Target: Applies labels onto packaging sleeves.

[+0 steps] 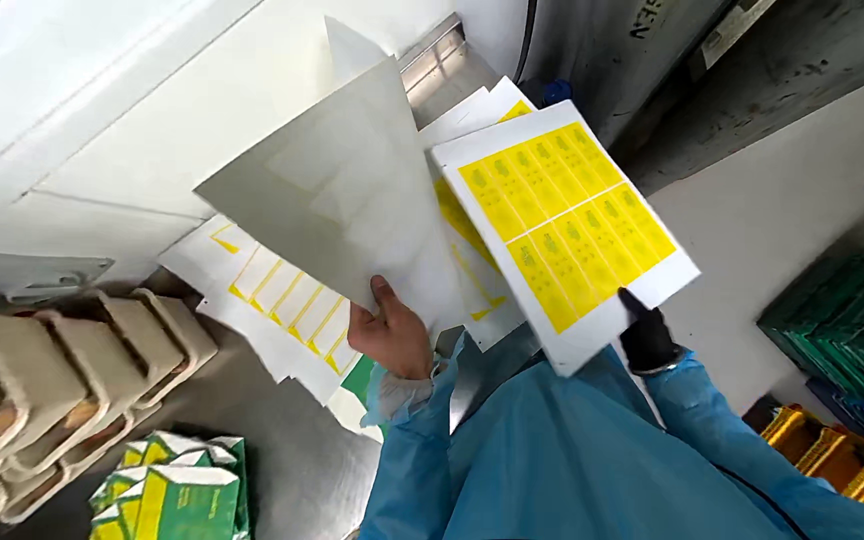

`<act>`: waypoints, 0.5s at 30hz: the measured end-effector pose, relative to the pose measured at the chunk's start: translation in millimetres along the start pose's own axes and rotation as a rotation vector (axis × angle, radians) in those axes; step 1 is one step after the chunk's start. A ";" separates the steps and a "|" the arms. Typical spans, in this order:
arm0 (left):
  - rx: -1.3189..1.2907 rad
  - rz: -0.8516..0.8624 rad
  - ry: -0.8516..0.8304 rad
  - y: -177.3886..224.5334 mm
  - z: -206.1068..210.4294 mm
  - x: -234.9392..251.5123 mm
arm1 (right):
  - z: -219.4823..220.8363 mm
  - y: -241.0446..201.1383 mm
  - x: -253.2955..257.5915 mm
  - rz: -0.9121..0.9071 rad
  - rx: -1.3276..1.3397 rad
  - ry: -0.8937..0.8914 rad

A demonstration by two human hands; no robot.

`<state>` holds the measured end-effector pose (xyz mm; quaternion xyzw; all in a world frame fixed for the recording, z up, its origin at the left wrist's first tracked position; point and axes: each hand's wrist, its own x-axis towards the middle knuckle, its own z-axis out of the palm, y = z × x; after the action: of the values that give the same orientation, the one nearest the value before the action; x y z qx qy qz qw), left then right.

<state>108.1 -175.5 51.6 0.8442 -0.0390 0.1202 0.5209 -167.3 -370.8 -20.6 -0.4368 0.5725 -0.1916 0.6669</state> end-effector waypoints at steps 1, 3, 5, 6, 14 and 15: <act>0.017 -0.007 -0.025 0.0 -3.8 0.0 | 12.1 8.3 -3.1 -0.074 -0.198 0.080; 0.030 -0.003 -0.040 -1.8 -5.5 3.0 | 35.0 25.5 0.8 -0.273 -0.490 0.198; 0.024 0.008 -0.052 -3.1 -6.0 7.9 | 52.1 48.1 10.0 -0.496 -0.645 0.272; 0.015 0.011 -0.055 -2.5 -5.6 10.3 | 57.6 57.5 14.9 -0.585 -0.717 0.323; -0.026 0.042 -0.066 -5.0 -4.9 19.6 | 25.7 77.1 -5.6 -0.606 -0.696 0.464; -0.027 0.039 -0.064 -5.0 -4.8 19.8 | 22.2 74.8 -8.6 -0.475 -0.620 0.482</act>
<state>127.4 -167.8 54.1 0.8397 -0.0740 0.1027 0.5281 -167.2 -315.5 -76.3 -0.6780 0.6254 -0.2551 0.2901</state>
